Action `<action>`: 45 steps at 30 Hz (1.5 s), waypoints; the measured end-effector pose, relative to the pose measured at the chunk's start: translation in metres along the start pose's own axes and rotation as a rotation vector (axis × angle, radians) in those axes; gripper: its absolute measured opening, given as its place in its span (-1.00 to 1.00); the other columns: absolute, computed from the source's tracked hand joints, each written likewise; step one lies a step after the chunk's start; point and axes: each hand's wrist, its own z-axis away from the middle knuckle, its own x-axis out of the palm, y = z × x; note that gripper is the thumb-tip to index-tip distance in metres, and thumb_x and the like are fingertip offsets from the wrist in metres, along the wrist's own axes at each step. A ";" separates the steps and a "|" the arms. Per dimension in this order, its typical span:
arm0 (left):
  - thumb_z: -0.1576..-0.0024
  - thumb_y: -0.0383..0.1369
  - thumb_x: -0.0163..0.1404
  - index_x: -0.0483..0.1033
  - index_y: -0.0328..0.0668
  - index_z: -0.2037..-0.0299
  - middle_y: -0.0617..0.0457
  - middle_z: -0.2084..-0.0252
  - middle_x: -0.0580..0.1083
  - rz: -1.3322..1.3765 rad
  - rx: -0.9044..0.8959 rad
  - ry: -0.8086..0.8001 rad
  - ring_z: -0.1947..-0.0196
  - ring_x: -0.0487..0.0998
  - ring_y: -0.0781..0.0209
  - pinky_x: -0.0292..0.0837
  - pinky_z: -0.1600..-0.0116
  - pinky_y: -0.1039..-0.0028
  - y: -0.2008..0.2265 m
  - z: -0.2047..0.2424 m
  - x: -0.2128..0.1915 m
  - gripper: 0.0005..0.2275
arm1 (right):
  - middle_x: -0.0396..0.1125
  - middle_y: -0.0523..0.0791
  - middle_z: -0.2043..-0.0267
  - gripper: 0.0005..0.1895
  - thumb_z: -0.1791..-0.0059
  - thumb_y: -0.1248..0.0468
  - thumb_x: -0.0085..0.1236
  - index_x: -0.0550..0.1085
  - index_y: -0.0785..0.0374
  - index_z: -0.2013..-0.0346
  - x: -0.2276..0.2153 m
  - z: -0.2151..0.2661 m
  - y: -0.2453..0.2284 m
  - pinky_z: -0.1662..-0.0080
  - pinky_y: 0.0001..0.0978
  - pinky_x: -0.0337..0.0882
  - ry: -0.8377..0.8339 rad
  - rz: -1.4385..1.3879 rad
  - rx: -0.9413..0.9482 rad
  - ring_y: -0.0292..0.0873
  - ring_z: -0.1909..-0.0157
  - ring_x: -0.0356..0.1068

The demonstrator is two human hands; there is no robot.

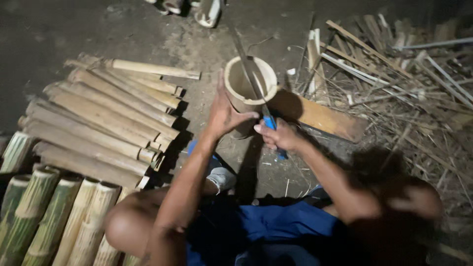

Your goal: The person sits on the ground and uses a knife to split bamboo pieces into smaller strips. They repeatedly pick up bamboo segments, split them, and place the resulting pieces aside.

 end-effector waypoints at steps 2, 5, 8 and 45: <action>0.24 -0.09 0.53 -0.32 -0.34 -0.51 -0.41 -0.50 0.08 -0.060 0.015 0.014 -0.48 0.20 -0.30 0.17 -0.51 0.12 0.008 -0.003 0.020 0.29 | 0.40 0.05 0.51 -0.54 -0.09 -0.02 0.16 0.45 0.38 0.33 -0.018 0.012 0.008 0.38 -0.16 0.45 0.281 0.352 0.085 -0.04 0.50 0.42; 0.19 -0.11 0.52 -0.25 -0.33 -0.51 -0.36 -0.45 0.17 -0.112 0.050 0.074 -0.44 0.27 -0.30 0.20 -0.51 0.08 0.025 -0.003 0.050 0.23 | 0.41 -0.01 0.45 -0.66 -0.06 -0.02 0.23 0.48 0.20 0.26 -0.044 0.026 -0.010 0.35 -0.22 0.38 0.680 0.757 -0.088 -0.10 0.45 0.39; 0.18 -0.12 0.49 -0.22 -0.37 -0.49 -0.38 -0.42 0.18 -0.153 0.046 0.093 -0.39 0.29 -0.30 0.23 -0.45 0.08 0.044 -0.001 0.070 0.20 | 0.40 0.03 0.43 -0.65 -0.02 0.06 0.20 0.45 0.23 0.04 -0.070 0.050 -0.025 0.46 -0.18 0.37 0.645 1.201 0.014 -0.02 0.49 0.38; -0.28 0.17 -0.25 0.34 0.06 -0.35 -0.08 -0.50 0.20 -0.594 -0.032 -0.549 -0.44 0.21 -0.23 0.07 -0.54 0.00 0.070 -0.120 -0.010 -0.44 | 0.05 0.13 -0.19 -0.30 0.21 0.38 0.38 0.31 0.30 -0.19 0.011 -0.011 -0.108 -0.16 -0.05 0.37 0.854 0.675 -0.760 0.16 -0.15 0.26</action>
